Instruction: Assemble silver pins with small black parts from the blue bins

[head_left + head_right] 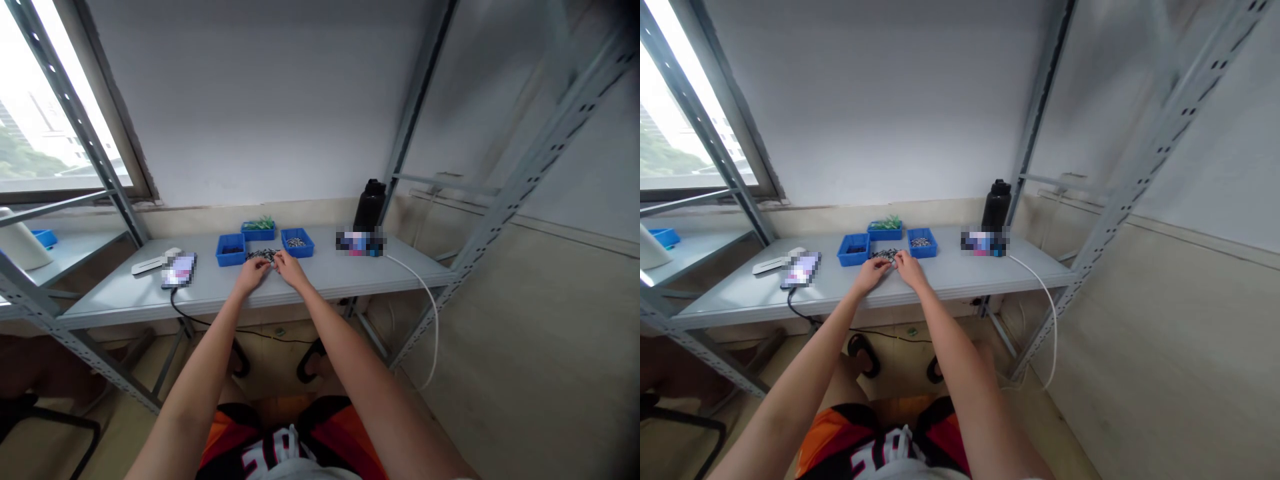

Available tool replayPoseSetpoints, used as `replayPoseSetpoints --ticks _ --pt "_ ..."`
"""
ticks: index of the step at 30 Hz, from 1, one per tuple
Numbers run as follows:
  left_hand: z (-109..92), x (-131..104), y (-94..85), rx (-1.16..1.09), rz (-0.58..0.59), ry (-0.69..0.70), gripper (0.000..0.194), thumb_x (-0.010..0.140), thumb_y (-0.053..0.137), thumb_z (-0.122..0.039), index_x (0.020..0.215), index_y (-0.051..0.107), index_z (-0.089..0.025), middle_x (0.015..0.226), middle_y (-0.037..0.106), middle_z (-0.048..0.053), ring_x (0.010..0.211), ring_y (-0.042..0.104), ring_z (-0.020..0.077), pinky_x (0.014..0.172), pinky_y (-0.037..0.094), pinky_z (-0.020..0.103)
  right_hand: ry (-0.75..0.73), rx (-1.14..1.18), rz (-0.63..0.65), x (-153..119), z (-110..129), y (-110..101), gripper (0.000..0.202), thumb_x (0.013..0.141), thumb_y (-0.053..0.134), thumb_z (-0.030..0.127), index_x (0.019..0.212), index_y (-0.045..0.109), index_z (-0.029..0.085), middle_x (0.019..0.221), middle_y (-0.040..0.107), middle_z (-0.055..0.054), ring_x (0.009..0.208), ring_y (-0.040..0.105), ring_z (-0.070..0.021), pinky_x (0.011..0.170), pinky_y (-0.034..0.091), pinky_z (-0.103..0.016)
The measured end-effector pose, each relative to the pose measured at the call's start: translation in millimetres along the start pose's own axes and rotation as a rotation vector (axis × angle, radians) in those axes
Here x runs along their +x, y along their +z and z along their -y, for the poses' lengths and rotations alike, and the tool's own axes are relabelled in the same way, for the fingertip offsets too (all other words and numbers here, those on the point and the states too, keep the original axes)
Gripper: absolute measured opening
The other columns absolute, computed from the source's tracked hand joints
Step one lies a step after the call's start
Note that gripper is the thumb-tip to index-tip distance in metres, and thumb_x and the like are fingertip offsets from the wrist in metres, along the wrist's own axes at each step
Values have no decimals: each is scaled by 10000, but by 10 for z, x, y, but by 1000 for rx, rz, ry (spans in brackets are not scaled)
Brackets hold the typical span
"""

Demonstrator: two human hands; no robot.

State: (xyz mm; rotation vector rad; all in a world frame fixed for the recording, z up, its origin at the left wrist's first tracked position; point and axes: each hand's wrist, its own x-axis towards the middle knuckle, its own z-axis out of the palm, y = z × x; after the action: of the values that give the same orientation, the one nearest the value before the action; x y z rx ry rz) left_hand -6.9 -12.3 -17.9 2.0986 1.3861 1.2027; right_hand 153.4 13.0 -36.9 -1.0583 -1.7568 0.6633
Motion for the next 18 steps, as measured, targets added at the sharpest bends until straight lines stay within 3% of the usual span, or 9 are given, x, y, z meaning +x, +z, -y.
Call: replayPoseSetpoints --ticks 8,18 --pt "-18 2 -8 15 -77 -62 194 824 565 -259 863 724 -154 880 739 89 814 651 212 788 478 311 -31 -14 21 -12 3 -7 97 858 539 223 909 621 206 749 671 -9 721 625 -154 743 488 -283" --pt "-30 1 -6 22 -78 -84 191 805 564 -266 831 719 -156 837 735 84 783 644 215 772 484 318 2 -28 5 -15 7 -15 117 898 534 266 914 631 202 727 672 -3 702 619 -149 732 468 -269"
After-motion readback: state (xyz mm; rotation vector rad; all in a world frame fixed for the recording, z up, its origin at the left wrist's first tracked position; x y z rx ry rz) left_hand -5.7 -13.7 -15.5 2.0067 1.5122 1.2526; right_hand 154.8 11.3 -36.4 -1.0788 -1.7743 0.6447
